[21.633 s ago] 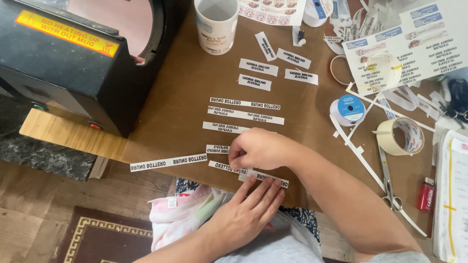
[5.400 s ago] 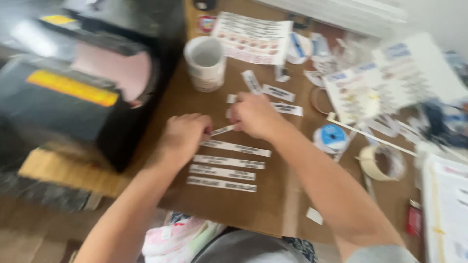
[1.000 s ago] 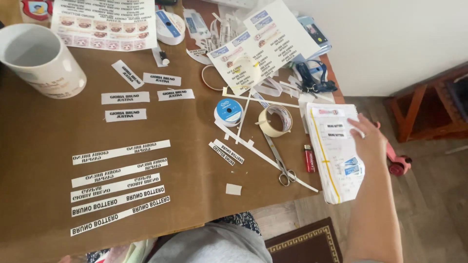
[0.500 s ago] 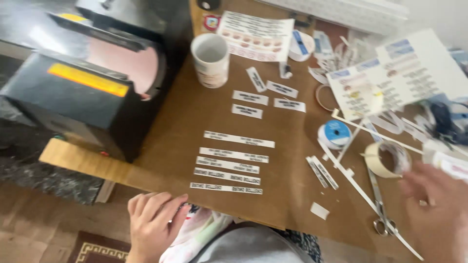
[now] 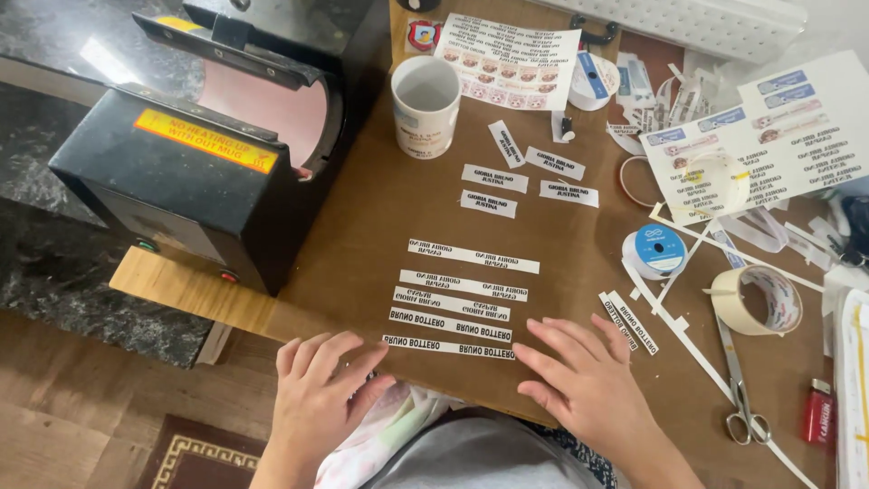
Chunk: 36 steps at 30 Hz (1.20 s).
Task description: Cutting printed labels from a sheet and organizing them on a workspace
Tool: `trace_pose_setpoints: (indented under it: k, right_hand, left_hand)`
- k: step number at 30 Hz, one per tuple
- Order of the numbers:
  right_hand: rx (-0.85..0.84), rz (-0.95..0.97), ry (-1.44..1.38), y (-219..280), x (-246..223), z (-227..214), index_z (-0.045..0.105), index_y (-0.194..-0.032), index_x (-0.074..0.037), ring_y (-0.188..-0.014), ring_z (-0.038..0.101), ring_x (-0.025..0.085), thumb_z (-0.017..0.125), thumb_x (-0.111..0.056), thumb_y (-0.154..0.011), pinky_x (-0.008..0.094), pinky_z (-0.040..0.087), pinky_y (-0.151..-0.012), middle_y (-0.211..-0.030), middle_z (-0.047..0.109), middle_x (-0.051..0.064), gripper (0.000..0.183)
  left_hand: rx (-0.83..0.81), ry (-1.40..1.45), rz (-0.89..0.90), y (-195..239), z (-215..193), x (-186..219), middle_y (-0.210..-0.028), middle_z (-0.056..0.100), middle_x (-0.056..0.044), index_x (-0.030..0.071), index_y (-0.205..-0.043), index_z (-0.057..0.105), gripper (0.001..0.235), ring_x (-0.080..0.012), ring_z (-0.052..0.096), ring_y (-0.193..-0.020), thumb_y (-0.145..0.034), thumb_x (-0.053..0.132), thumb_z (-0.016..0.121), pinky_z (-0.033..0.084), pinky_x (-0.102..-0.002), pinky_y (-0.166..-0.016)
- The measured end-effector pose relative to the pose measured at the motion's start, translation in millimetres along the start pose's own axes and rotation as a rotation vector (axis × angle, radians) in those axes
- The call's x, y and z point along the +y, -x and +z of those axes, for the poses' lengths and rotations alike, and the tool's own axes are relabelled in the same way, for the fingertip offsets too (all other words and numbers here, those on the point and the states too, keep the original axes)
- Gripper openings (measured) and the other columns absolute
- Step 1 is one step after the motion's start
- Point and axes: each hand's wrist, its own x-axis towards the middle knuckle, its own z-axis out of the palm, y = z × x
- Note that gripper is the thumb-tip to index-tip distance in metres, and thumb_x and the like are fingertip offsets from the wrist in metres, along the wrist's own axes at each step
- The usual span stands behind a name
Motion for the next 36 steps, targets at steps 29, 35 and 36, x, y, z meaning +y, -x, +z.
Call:
trace_pose_setpoints:
  k: [29, 35, 36]
  right_hand:
    - [-0.014, 0.037, 0.033, 4, 6, 5, 0.070, -0.122, -0.028, -0.127, 0.058, 0.017, 0.062, -0.053, -0.092, 0.047, 0.021, -0.120, -0.139, 0.063, -0.003, 0.040]
    - [-0.037, 0.004, -0.014, 5, 5, 5, 0.071, -0.118, -0.029, -0.128, 0.057, 0.020, 0.064, -0.052, -0.091, 0.051, 0.022, -0.119, -0.142, 0.061, 0.001, 0.036]
    - [-0.037, 0.004, -0.014, 4, 4, 5, 0.071, -0.118, -0.029, -0.128, 0.057, 0.020, 0.064, -0.052, -0.091, 0.051, 0.022, -0.119, -0.142, 0.061, 0.001, 0.036]
  left_hand:
    - [-0.022, -0.041, -0.003, 6, 11, -13, -0.117, 0.059, 0.004, 0.029, -0.125, 0.071, 0.051, -0.0184, 0.059, -0.106, -0.091, 0.066, 0.061, 0.037, -0.043, -0.098]
    - [-0.012, -0.017, 0.018, 5, 12, -12, -0.115, 0.059, 0.001, 0.029, -0.119, 0.074, 0.048, -0.0212, 0.059, -0.103, -0.091, 0.066, 0.061, 0.040, -0.046, -0.094]
    - [-0.013, -0.017, 0.018, 5, 13, -11, -0.115, 0.059, 0.001, 0.029, -0.119, 0.074, 0.048, -0.0212, 0.059, -0.103, -0.091, 0.066, 0.061, 0.040, -0.046, -0.094]
